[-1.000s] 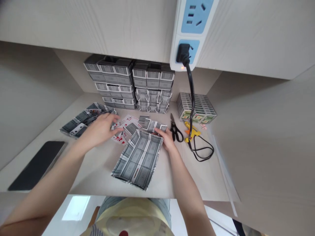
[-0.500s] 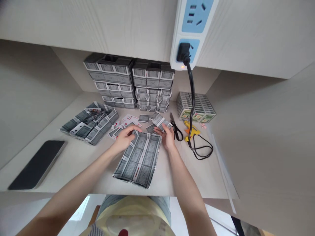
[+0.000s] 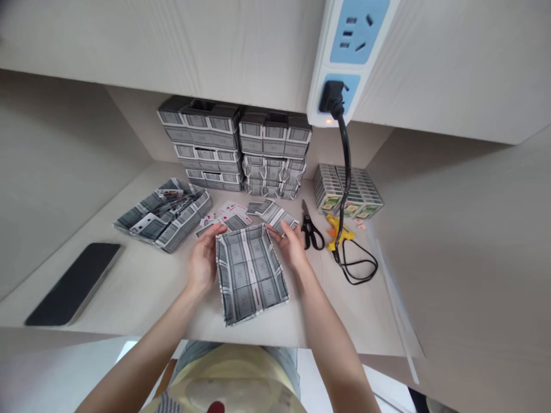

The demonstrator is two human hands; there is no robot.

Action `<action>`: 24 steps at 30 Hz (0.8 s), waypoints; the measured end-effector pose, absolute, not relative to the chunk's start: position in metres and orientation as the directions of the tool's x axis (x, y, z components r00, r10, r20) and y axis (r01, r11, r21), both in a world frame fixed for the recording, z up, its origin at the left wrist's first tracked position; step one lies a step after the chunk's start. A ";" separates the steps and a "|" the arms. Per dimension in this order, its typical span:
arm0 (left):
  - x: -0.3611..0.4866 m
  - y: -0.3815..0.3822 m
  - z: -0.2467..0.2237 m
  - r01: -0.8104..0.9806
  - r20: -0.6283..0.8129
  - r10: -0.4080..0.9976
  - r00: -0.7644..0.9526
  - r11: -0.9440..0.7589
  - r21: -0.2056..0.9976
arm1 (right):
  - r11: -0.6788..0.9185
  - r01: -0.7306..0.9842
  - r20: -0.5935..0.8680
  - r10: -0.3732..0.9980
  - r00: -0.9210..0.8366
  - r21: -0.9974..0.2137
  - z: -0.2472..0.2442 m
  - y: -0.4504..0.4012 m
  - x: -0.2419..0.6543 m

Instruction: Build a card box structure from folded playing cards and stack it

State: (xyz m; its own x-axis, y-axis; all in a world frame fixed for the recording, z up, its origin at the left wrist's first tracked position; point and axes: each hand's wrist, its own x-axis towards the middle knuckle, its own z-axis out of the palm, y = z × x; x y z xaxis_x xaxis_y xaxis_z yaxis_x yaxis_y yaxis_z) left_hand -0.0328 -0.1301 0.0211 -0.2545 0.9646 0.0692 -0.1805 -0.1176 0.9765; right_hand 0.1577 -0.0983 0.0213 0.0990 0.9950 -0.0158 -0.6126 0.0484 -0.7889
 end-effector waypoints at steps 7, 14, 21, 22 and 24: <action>-0.028 -0.138 0.029 0.105 0.114 0.974 -0.195 -0.095 0.990 | 0.037 -0.527 -0.052 0.987 0.154 -0.849 0.030 -0.107 0.141; -0.019 -0.138 0.029 0.207 0.110 0.960 -0.256 -0.057 0.977 | 0.040 -0.474 -0.061 0.979 0.196 -0.880 0.034 -0.112 0.134; -0.016 -0.142 0.020 0.220 0.138 0.961 -0.241 -0.085 0.972 | 0.159 -0.318 0.079 0.965 0.251 -0.935 0.042 -0.114 0.143; -0.015 -0.144 0.020 0.236 0.149 0.961 -0.232 -0.093 0.967 | 0.172 -0.267 0.100 0.960 0.261 -0.948 0.044 -0.113 0.147; -0.014 -0.149 0.020 0.294 0.182 0.960 -0.213 -0.115 0.949 | 0.172 -0.207 0.110 0.954 0.279 -0.963 0.051 -0.111 0.157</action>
